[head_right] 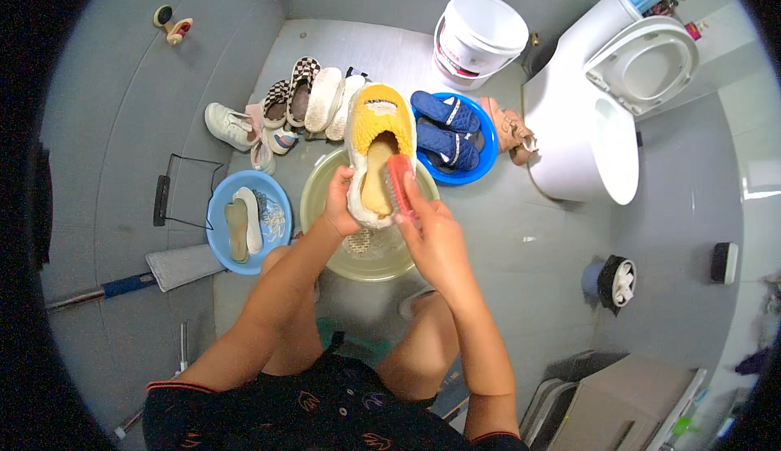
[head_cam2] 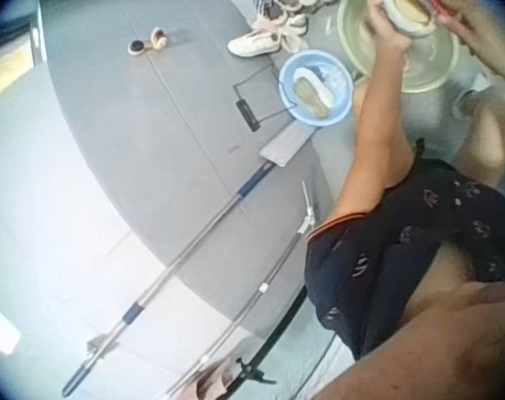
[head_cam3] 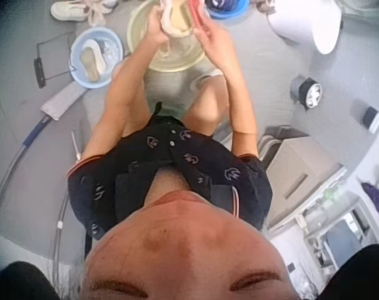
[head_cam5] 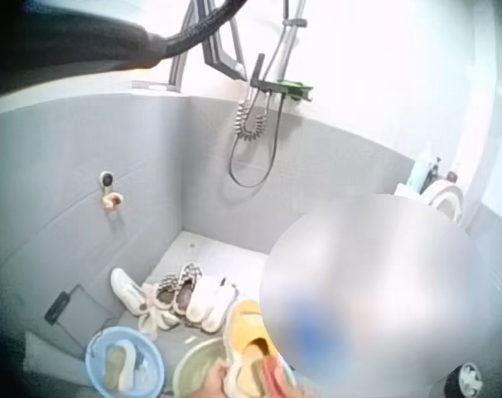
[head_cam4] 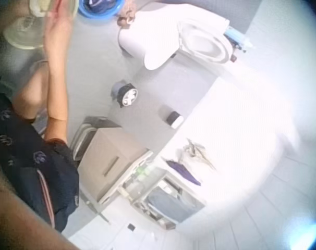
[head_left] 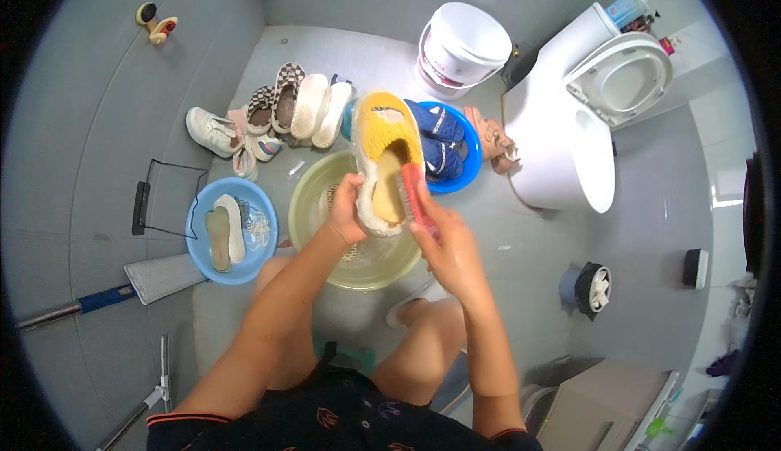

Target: The person sits on a small stool in a bathroom and scrubs a pair of yellow slippers with a pink brush. They dip the slippers into a basin of soapy water and scrub the soles and uppers repeatedly. The person handles the slippers one at a time, rinsing them in the basin and scrubbing them thoroughly.

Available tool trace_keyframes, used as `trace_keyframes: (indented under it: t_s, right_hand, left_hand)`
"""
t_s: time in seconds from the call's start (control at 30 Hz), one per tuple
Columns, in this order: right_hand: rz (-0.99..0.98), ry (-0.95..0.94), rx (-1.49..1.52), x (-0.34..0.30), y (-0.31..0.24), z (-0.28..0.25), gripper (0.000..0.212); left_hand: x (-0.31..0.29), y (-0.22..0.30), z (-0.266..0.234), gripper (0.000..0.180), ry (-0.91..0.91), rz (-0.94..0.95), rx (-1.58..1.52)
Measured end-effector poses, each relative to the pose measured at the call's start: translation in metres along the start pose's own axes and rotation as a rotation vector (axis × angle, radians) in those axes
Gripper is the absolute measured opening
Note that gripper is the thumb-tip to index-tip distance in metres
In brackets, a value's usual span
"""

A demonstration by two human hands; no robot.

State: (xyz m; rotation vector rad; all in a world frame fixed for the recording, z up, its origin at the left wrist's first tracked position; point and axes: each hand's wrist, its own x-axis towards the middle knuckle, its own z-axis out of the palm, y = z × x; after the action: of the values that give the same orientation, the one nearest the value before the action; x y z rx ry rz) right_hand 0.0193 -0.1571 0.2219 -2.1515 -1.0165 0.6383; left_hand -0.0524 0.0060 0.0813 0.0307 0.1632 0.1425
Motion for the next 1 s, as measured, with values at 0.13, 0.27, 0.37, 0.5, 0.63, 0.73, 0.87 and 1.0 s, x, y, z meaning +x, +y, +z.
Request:
trace_keyframes:
  t_s: [0.13, 0.27, 0.37, 0.5, 0.63, 0.73, 0.87, 1.0]
  right_hand:
    - [-0.017, -0.078, -0.492, -0.004, -0.03, 0.015, 0.057]
    - [0.013, -0.166, -0.652, -0.007, -0.039, 0.039, 0.052]
    - [-0.008, -0.149, -0.681, 0.02, -0.03, 0.047, 0.048]
    - [0.017, -0.054, -0.763, 0.078, -0.008, 0.056, 0.044]
    - [-0.059, -0.174, -0.541, 0.048, -0.008, 0.047, 0.051]
    - [-0.022, -0.343, -0.525, 0.036, -0.026, 0.044, 0.055]
    - [0.133, -0.101, -0.699, 0.083, -0.036, 0.053, 0.045]
    - [0.014, -0.123, -0.543, 0.068, -0.022, 0.053, 0.044]
  left_hand:
    - [-0.006, -0.006, 0.011, 0.068, -0.037, 0.073, -0.036]
    - [-0.018, -0.003, 0.026, 0.07, -0.004, 0.104, -0.054]
    - [-0.006, -0.004, 0.001, 0.067, 0.087, 0.06, -0.027]
    - [-0.012, -0.006, 0.011, 0.065, 0.048, 0.021, -0.051]
    - [-0.01, 0.003, 0.004, 0.069, 0.069, 0.058, 0.038]
    - [-0.008, 0.011, -0.009, 0.07, 0.087, 0.081, 0.062]
    - [-0.012, -0.006, 0.015, 0.066, 0.09, 0.002, 0.007]
    - [-0.013, 0.002, 0.001, 0.06, 0.077, 0.043, 0.017]
